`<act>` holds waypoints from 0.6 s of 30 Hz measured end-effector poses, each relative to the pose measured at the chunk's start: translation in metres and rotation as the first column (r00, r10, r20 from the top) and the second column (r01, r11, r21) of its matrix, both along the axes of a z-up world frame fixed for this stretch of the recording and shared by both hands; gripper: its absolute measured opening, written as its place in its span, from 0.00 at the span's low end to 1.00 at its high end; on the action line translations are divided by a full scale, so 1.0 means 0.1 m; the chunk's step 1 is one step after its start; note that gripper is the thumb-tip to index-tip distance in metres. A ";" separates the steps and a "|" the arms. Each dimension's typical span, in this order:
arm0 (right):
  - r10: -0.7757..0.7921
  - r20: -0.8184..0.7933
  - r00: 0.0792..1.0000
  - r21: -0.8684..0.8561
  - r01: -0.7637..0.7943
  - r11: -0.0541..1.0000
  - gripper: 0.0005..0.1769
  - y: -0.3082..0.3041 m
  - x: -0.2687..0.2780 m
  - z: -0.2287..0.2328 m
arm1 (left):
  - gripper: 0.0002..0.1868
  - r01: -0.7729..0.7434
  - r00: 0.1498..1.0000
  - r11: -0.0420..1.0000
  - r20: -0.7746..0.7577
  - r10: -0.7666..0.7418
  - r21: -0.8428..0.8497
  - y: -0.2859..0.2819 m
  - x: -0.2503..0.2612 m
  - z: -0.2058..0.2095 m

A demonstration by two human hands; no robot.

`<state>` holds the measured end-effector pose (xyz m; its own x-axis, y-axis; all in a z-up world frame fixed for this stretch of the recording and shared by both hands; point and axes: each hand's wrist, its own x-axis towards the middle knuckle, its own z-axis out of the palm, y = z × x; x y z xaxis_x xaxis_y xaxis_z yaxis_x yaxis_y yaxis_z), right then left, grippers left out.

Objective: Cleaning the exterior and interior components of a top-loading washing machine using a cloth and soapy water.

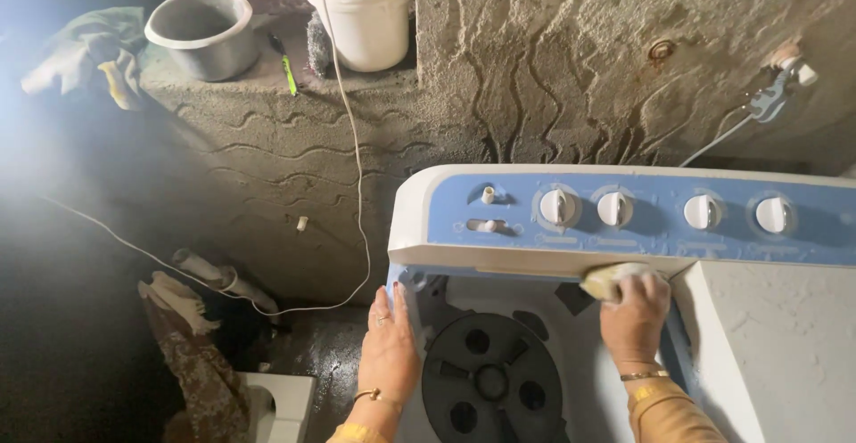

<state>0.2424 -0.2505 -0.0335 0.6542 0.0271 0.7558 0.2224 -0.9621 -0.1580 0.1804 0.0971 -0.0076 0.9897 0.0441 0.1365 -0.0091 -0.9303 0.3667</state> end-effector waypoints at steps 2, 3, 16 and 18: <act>-0.056 -0.020 0.998 0.069 0.057 0.996 0.12 0.06 0.02 -0.09 | 0.44 0.003 1.000 1.000 0.006 -0.003 0.006 0.01 -0.01 -0.06; -0.103 -0.042 0.994 0.136 0.108 0.985 0.13 0.10 0.05 -0.14 | 0.44 0.001 1.000 1.000 0.013 -0.001 0.012 0.01 0.00 -0.08; 0.477 -0.090 0.875 -0.259 -0.483 0.837 0.09 1.62 0.13 0.33 | 0.45 -0.007 1.000 1.000 -0.021 0.007 0.028 0.03 -0.03 -0.17; 0.425 -0.047 0.904 -0.236 -0.423 0.875 0.09 1.19 0.09 0.49 | 0.44 -0.014 0.999 1.000 0.038 0.013 0.005 0.04 0.00 -0.16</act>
